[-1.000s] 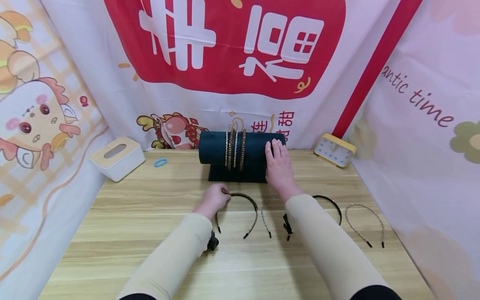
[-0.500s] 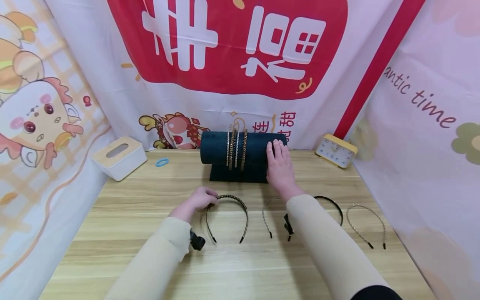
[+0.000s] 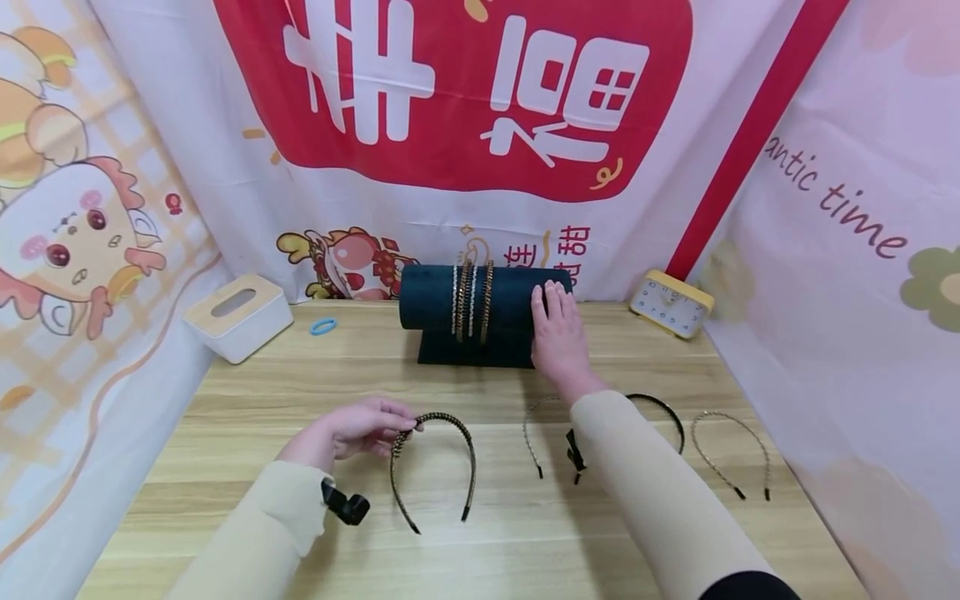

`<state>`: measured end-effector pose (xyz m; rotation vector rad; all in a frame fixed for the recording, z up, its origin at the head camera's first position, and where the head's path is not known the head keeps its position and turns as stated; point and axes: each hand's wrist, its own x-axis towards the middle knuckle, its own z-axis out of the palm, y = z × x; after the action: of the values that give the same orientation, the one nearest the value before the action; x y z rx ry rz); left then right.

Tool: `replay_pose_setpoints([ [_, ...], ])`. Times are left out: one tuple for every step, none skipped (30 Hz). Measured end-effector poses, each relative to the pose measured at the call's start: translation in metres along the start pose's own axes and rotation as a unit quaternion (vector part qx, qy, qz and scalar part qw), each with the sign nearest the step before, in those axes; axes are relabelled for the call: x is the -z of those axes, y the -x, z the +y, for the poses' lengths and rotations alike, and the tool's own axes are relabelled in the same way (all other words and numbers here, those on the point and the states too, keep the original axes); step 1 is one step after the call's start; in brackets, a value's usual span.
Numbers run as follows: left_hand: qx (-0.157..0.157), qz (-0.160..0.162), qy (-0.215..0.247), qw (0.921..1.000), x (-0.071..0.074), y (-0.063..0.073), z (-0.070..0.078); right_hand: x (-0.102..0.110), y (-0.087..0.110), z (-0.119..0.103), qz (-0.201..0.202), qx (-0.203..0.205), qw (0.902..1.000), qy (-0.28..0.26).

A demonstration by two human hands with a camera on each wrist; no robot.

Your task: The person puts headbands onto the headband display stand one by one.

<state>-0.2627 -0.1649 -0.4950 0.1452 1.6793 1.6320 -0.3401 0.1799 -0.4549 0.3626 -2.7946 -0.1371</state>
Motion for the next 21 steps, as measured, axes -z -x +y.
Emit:
replay_pose_setpoints([
  [-0.007,0.001,0.011,0.9999,0.0,0.004,0.001,0.0,0.0,0.0,0.001,0.001,1.0,0.0],
  [-0.014,0.001,0.025,0.9996,0.001,0.009,0.003,-0.001,0.0,0.0,0.003,0.001,1.0,0.0],
  [-0.021,0.002,0.038,0.999,0.002,0.013,0.005,-0.001,0.0,0.0,0.006,0.002,1.0,-0.001],
  [-0.032,0.001,0.052,0.9981,0.003,0.017,0.006,-0.001,0.0,0.0,0.008,0.003,1.0,-0.001],
  [-0.043,-0.002,0.067,0.9968,0.004,0.021,0.007,-0.001,-0.001,0.0,0.009,0.004,1.0,-0.001],
  [-0.054,-0.004,0.084,0.9951,0.006,0.025,0.008,0.0,-0.001,-0.001,0.01,0.004,0.9999,-0.001],
  [-0.065,-0.004,0.099,0.9929,0.008,0.029,0.009,0.0,-0.001,-0.001,0.012,0.005,0.9999,-0.002],
  [-0.074,-0.005,0.112,0.9909,0.011,0.032,0.01,0.0,-0.001,-0.001,0.013,0.006,0.9999,-0.003],
  [-0.086,-0.004,0.124,0.9886,0.014,0.036,0.01,0.0,-0.001,-0.001,0.013,0.006,0.9999,-0.004],
  [-0.096,-0.004,0.134,0.9862,0.017,0.038,0.011,0.0,-0.001,-0.001,0.012,0.006,0.9999,-0.004],
  [-0.106,-0.003,0.142,0.9842,0.02,0.041,0.012,0.001,0.0,-0.001,0.011,0.005,0.9999,-0.004],
  [-0.116,-0.001,0.148,0.9822,0.023,0.043,0.013,0.0,0.0,-0.001,0.011,0.004,0.9999,-0.004],
  [-0.127,0.0,0.151,0.9804,0.025,0.044,0.014,0.0,0.0,-0.001,0.012,0.003,0.9999,-0.004],
  [-0.137,0.002,0.153,0.9788,0.028,0.045,0.016,0.0,0.0,-0.001,0.01,0.002,0.9999,-0.004],
  [-0.146,0.005,0.155,0.9771,0.029,0.047,0.018,0.0,0.0,0.0,0.01,0.0,0.9999,-0.004],
  [-0.153,0.009,0.159,0.9752,0.031,0.048,0.02,-0.001,0.0,0.0,0.01,0.0,0.9999,-0.003],
  [-0.159,0.014,0.162,0.9738,0.031,0.049,0.023,-0.001,0.0,0.0,0.01,0.0,0.9999,-0.002],
  [-0.164,0.02,0.166,0.9721,0.032,0.05,0.027,-0.001,0.0,0.0,0.011,0.0,0.9999,-0.003],
  [-0.169,0.027,0.169,0.9706,0.031,0.051,0.03,-0.001,0.001,0.0,0.012,0.0,0.9999,-0.005],
  [-0.172,0.035,0.173,0.969,0.031,0.051,0.033,0.0,0.0,0.0,0.012,0.0,0.9999,-0.006],
  [-0.174,0.048,0.173,0.9682,0.031,0.052,0.037,0.0,0.001,0.0,0.013,0.0,0.9999,-0.007],
])
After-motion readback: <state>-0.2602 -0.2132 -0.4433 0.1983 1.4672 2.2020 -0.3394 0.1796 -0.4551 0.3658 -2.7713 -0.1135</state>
